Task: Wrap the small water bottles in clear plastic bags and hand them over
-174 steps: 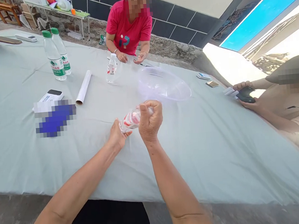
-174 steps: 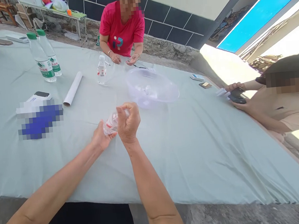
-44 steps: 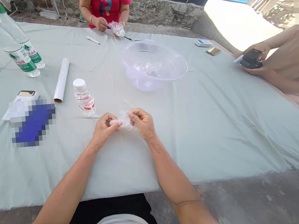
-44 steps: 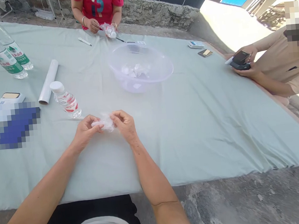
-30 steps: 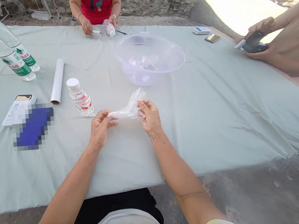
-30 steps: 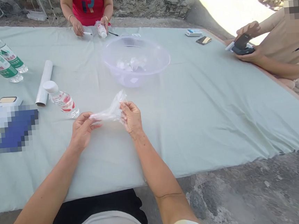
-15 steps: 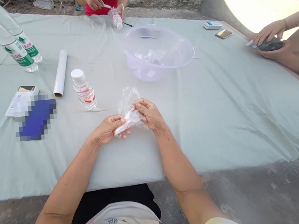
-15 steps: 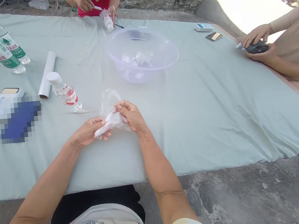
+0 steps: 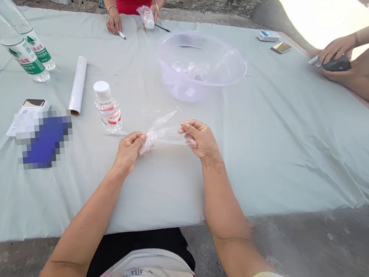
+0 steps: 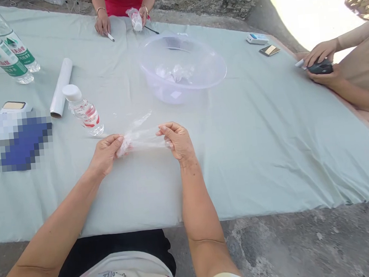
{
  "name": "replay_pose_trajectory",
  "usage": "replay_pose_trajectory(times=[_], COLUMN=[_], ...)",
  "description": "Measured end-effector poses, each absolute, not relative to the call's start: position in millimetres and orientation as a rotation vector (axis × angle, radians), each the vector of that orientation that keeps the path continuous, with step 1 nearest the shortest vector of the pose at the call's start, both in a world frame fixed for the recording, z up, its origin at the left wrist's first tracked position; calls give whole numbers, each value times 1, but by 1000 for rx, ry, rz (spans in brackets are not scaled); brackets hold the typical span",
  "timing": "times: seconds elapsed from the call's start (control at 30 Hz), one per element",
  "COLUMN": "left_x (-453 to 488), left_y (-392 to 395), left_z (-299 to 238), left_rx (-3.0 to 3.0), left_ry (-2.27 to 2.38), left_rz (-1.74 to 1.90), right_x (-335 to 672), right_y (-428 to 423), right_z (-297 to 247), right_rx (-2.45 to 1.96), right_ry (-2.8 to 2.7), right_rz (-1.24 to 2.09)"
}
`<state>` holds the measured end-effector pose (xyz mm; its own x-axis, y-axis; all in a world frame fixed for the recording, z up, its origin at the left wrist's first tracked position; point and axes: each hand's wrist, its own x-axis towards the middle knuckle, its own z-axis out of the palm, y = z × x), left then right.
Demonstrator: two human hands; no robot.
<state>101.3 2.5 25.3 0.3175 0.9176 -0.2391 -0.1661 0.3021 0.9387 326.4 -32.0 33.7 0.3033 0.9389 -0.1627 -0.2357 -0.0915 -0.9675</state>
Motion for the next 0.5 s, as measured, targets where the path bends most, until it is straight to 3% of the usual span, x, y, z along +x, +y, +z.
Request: replay_pose_trajectory(times=[0.17,0.3,0.4,0.5], left_x=[103,101,100,102], left_y=[4,6,6,3], left_z=[26,25,25,25], left_rx=[860,757,721,711], left_ry=[955,895,881,855], left_rz=[950,969,956,931], right_x=[332,327,312,288], right_y=[-30,-29,-34,-41], right_z=[30,24,23,21], right_rx=[-1321,-1368,-1397,-1336], right_ry=[-715,-587,-791,-1255], right_rz=[1171,688,219,136])
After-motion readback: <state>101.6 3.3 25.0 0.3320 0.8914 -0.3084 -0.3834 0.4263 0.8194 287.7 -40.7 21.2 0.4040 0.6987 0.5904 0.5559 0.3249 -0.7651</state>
